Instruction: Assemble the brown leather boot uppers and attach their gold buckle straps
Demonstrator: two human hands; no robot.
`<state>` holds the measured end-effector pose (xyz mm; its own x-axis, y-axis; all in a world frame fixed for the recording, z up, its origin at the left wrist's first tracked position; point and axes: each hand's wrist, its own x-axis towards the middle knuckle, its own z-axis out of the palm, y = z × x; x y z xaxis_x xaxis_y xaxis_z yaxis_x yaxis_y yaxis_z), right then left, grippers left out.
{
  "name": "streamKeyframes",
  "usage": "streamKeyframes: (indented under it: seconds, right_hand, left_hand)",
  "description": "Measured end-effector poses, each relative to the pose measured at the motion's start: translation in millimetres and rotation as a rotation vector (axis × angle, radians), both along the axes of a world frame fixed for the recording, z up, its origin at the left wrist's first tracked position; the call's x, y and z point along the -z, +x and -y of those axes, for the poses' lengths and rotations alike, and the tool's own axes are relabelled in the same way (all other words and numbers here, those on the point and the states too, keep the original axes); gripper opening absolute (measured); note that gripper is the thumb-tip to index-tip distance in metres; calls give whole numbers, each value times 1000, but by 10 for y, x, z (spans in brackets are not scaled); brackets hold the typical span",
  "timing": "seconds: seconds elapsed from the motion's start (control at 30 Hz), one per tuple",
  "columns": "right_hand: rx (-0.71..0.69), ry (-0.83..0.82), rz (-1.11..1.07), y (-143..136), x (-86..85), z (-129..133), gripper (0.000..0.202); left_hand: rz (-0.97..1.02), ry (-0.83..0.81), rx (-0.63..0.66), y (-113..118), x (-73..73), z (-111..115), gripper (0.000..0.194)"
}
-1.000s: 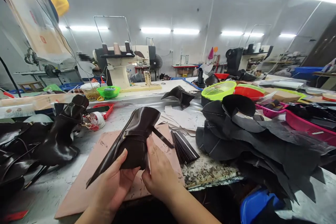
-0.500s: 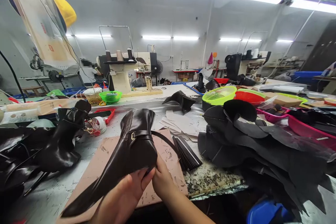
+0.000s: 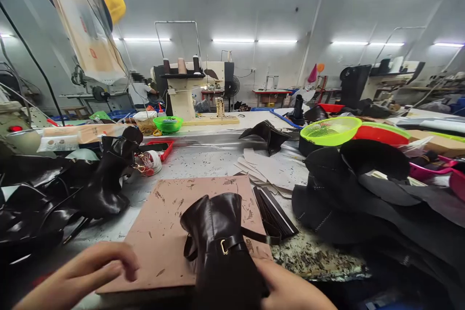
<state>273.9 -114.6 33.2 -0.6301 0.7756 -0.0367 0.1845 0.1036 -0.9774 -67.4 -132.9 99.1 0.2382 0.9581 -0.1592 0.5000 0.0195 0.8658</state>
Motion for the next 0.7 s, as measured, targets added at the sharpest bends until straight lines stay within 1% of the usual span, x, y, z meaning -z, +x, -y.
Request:
streamKeyframes:
  seconds: [0.03,0.07,0.1,0.13,0.17,0.2,0.23,0.27,0.3,0.37,0.43,0.5,0.57,0.6,0.63,0.67,0.7]
  right_hand:
    - [-30,-67,-41,52,-22,-16,49]
    - [-39,-136,-108,90,-15,-39,54]
    - [-20,-197,-199,112,15,-68,59]
    - [21,-253,-302,120,61,-102,63]
    - [93,-301,-411,116,114,-137,65]
    - [204,-333,-520,106,163,-174,63]
    - [349,-353,-621,95,201,-212,60]
    - [510,-360,-711,90,221,-249,54]
    - [668,-353,-783,96,220,-286,48]
    - [925,-316,-875,150,161,-353,32]
    - [1083,-270,-911,246,43,-409,20]
    - [1193,-189,-944,339,-106,-444,14]
    - [1233,-64,-973,374,-261,-445,14]
    - [1216,8,-971,359,-335,-427,13]
    - [1168,74,-946,321,-403,-396,12]
    - [1094,131,-893,262,-464,-352,21]
    - [999,171,-810,186,-517,-298,34]
  left_hand:
    - [-133,-27,4,73,142,-63,16]
    - [-238,-9,-4,171,299,-120,21]
    - [-278,58,21,282,456,-171,37]
    - [-294,133,22,394,599,-212,47]
    - [-305,205,39,497,715,-245,47]
    - [-327,276,62,579,793,-269,39]
    - [-352,328,80,635,831,-287,31]
    - [-368,367,102,662,830,-297,27]
    - [-376,385,128,659,797,-300,24]
    - [-359,346,163,589,672,-286,19]
    - [-335,228,139,487,526,-248,13]
    - [-322,114,52,408,402,-196,14]
    - [-289,55,6,370,308,-149,19]
    - [-252,28,23,362,273,-131,19]
    - [-193,-14,61,360,245,-116,17]
    - [-107,-84,118,360,226,-105,14]
    - [8,-175,177,364,216,-96,13]
